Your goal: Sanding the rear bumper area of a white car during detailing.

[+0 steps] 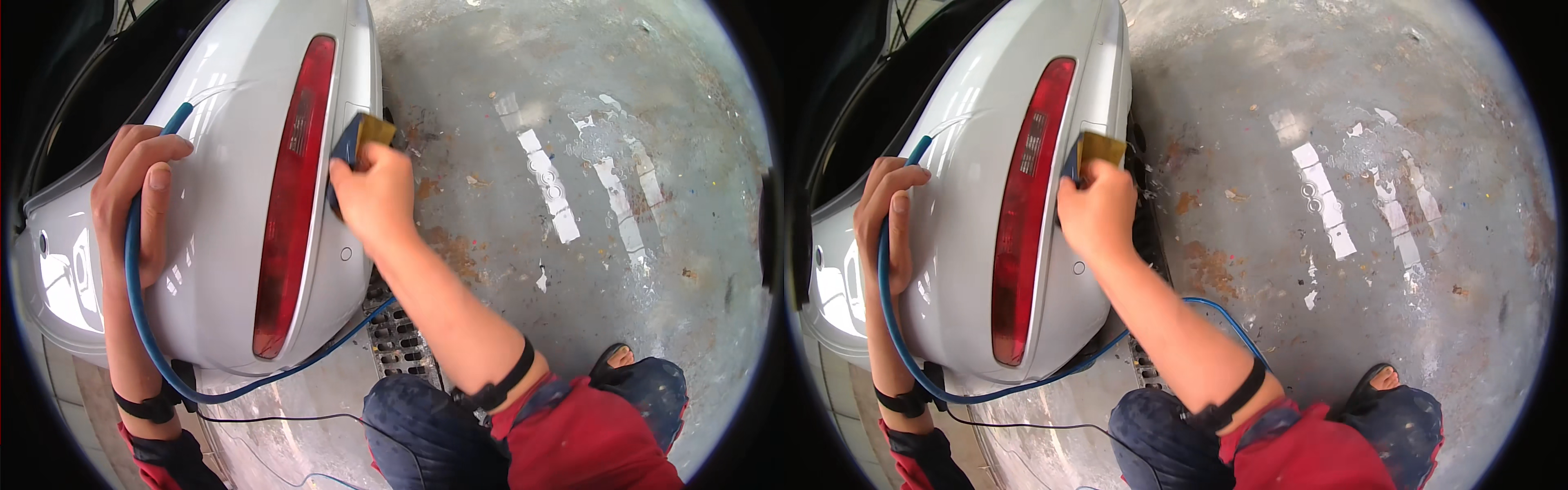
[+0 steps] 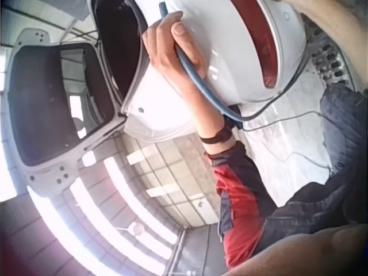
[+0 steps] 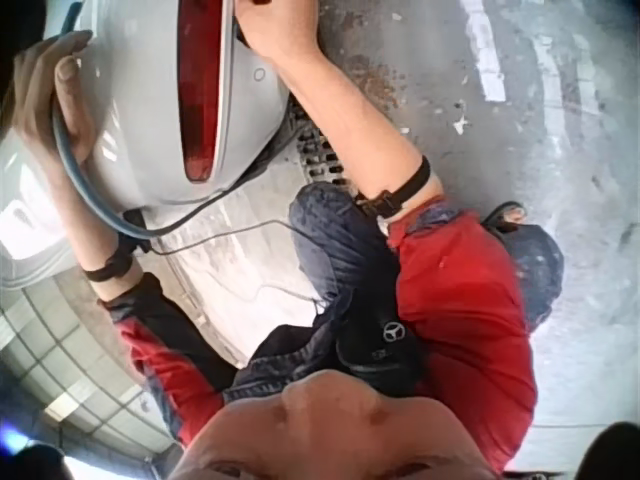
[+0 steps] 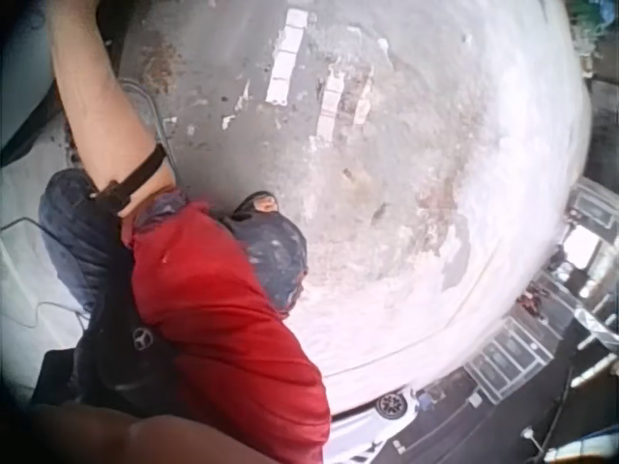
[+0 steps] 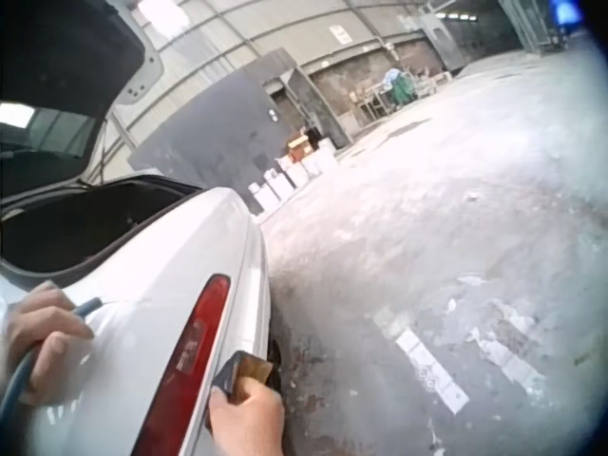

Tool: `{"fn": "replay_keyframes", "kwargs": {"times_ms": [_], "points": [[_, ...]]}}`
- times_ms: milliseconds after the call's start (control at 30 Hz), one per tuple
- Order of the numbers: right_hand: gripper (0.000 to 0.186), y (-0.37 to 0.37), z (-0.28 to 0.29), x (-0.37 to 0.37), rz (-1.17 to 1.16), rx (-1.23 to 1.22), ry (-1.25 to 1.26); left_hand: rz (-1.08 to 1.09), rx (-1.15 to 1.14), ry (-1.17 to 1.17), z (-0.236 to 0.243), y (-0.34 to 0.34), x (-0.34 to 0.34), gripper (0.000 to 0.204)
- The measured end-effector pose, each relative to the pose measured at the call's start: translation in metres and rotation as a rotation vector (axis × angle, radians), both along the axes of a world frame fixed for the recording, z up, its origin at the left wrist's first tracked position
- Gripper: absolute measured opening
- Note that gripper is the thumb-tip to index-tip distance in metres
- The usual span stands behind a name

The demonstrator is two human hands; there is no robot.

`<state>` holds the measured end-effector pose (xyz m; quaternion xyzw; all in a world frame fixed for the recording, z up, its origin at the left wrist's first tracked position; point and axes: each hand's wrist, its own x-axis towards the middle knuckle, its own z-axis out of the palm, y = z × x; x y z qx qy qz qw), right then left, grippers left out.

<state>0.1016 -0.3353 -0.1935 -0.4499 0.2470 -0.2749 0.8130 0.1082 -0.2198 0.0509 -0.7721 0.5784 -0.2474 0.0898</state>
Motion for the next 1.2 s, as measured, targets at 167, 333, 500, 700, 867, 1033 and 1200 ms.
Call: {"fn": "replay_keyframes", "kwargs": {"times_ms": [167,333,500,700,867,1033,1200], "points": [[0.017,0.007,-0.003,0.0,-0.01,0.05,-0.014,-0.025,0.005,0.027,0.0,0.0,-0.001,0.034],[0.011,-0.02,-0.003,0.022,0.133,0.2,-0.154,-0.024,-0.005,0.041,-0.001,-0.001,0.0,0.033],[0.008,0.01,-0.006,0.003,0.068,0.199,-0.08,-0.039,0.019,0.009,-0.001,-0.003,0.0,0.035],[0.009,-0.028,0.0,0.036,0.005,0.162,-0.236,-0.012,-0.001,0.012,-0.003,-0.003,0.001,0.037],[0.014,-0.01,-0.003,0.025,-0.016,0.023,-0.037,-0.007,0.023,-0.02,-0.003,-0.004,0.0,0.034],[0.014,-0.028,-0.011,0.058,0.052,0.186,-0.183,-0.025,0.022,-0.009,-0.003,-0.006,0.0,0.036],[0.012,-0.017,0.0,0.016,0.065,0.053,-0.009,-0.017,0.038,-0.018,-0.002,-0.007,0.001,0.035]]}}
